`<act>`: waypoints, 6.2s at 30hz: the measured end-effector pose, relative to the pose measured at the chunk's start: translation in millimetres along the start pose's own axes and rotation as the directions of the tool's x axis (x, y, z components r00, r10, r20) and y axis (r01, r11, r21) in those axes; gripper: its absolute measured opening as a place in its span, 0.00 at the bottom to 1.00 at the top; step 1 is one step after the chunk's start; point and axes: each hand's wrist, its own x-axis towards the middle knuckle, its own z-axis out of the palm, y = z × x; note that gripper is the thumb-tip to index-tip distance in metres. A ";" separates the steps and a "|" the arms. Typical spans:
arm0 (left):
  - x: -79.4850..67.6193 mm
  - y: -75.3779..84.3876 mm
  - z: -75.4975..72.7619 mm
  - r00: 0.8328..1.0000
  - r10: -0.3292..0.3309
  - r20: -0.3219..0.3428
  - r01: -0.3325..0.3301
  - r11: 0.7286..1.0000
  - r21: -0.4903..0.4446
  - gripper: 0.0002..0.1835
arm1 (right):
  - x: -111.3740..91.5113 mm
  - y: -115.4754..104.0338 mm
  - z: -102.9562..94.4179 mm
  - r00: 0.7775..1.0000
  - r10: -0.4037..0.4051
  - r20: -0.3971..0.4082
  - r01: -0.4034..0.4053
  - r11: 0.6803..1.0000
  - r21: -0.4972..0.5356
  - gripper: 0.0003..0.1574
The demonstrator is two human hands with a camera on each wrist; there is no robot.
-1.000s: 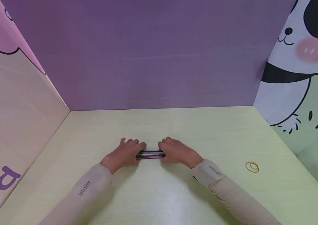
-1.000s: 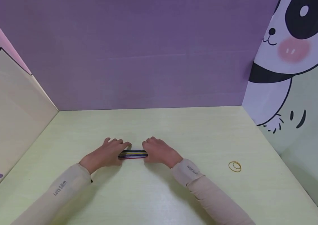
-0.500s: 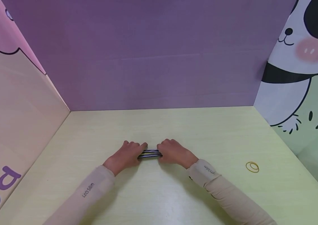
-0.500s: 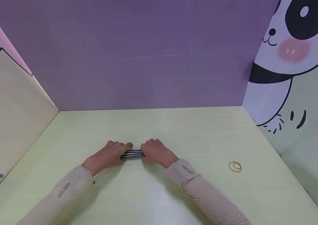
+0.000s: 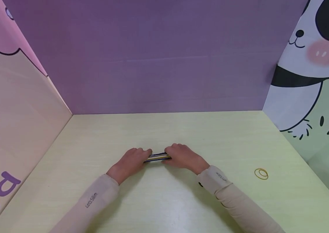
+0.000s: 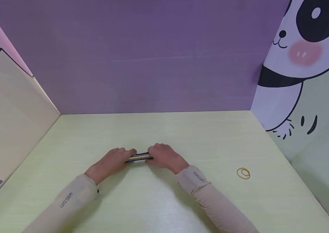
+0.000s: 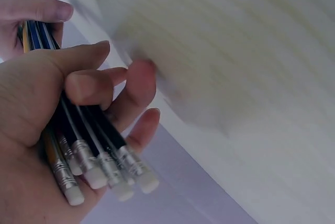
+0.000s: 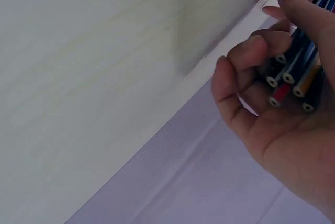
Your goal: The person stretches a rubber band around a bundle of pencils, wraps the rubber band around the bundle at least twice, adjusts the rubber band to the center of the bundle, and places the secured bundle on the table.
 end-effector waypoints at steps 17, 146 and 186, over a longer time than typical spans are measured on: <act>10.7 31.9 -14.0 0.999 0.010 0.044 0.003 0.960 -0.280 0.10 | -22.6 -8.4 -21.0 0.993 -0.066 -0.094 0.056 0.993 -0.099 0.20; 17.0 62.1 -33.3 0.978 -0.210 -0.016 0.203 0.961 -0.188 0.05 | -48.2 -17.5 -58.3 0.967 -0.112 -0.231 0.147 0.979 0.142 0.10; 17.0 46.5 -44.9 0.926 0.150 0.346 0.292 0.297 -0.909 0.12 | -44.9 -19.0 -51.4 0.757 -0.207 -0.619 0.376 0.914 0.154 0.28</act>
